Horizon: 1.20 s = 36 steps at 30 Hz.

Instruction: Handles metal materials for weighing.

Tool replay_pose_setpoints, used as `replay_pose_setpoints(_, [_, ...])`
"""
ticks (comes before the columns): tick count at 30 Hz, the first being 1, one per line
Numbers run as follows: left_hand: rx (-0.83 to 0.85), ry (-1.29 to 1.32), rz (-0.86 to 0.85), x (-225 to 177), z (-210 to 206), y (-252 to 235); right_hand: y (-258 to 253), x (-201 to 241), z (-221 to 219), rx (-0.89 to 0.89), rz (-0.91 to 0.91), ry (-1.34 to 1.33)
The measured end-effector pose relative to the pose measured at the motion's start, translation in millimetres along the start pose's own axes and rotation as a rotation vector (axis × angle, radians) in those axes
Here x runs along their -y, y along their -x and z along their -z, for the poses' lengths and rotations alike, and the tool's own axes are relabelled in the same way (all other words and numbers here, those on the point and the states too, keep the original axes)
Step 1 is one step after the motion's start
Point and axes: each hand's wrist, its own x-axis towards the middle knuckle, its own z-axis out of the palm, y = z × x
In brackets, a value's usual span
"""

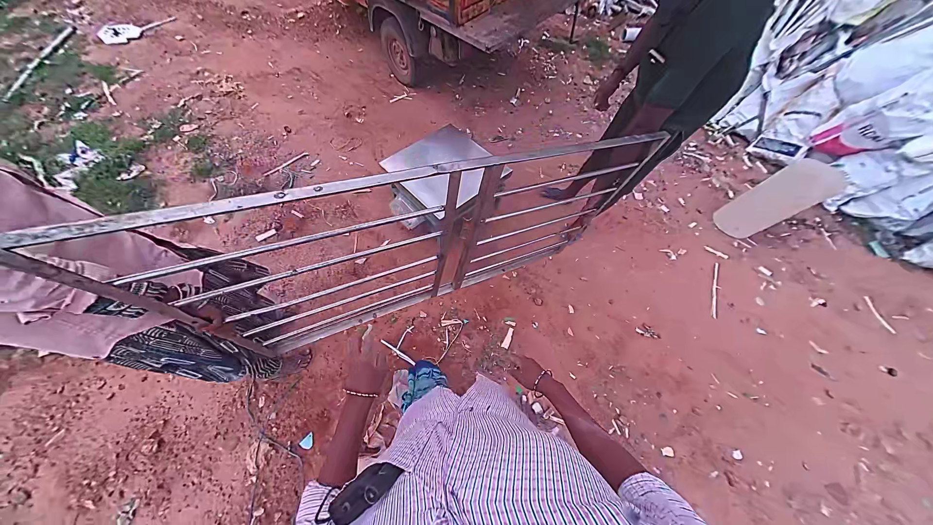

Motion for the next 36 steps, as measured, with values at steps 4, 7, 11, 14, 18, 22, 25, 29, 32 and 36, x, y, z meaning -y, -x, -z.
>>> replay_pose_setpoints(4, [-0.360,-0.210,-0.300,-59,23,-91,15,-37,-1,-0.001,-0.010,-0.052])
replay_pose_setpoints(7, [-0.140,-0.396,-0.199,-87,51,-164,23,-52,-5,-0.032,-0.006,-0.083])
replay_pose_setpoints(11, [0.310,-0.621,0.047,-92,56,-217,42,-57,-12,-0.116,-0.030,-0.149])
replay_pose_setpoints(14, [0.479,-0.588,0.147,-102,49,-208,54,-73,-26,-0.148,-0.051,-0.228])
replay_pose_setpoints(18, [0.529,-0.586,0.144,-120,37,-173,55,-62,-14,-0.200,-0.063,-0.333])
replay_pose_setpoints(22, [0.624,-0.504,0.133,-126,26,-131,21,4,33,-0.464,-0.039,-0.848])
replay_pose_setpoints(25, [0.733,-0.460,0.151,-133,17,-106,-14,77,68,-0.520,-0.030,-1.460])
replay_pose_setpoints(29, [0.830,-0.484,0.160,-131,10,-79,-56,131,74,-0.744,-0.266,-1.817])
replay_pose_setpoints(32, [0.852,-0.450,0.168,-126,4,-65,-64,123,57,-0.809,-0.339,-1.761])
replay_pose_setpoints(36, [0.889,-0.449,0.159,-124,-1,-52,-58,110,47,-0.813,-0.405,-1.759])
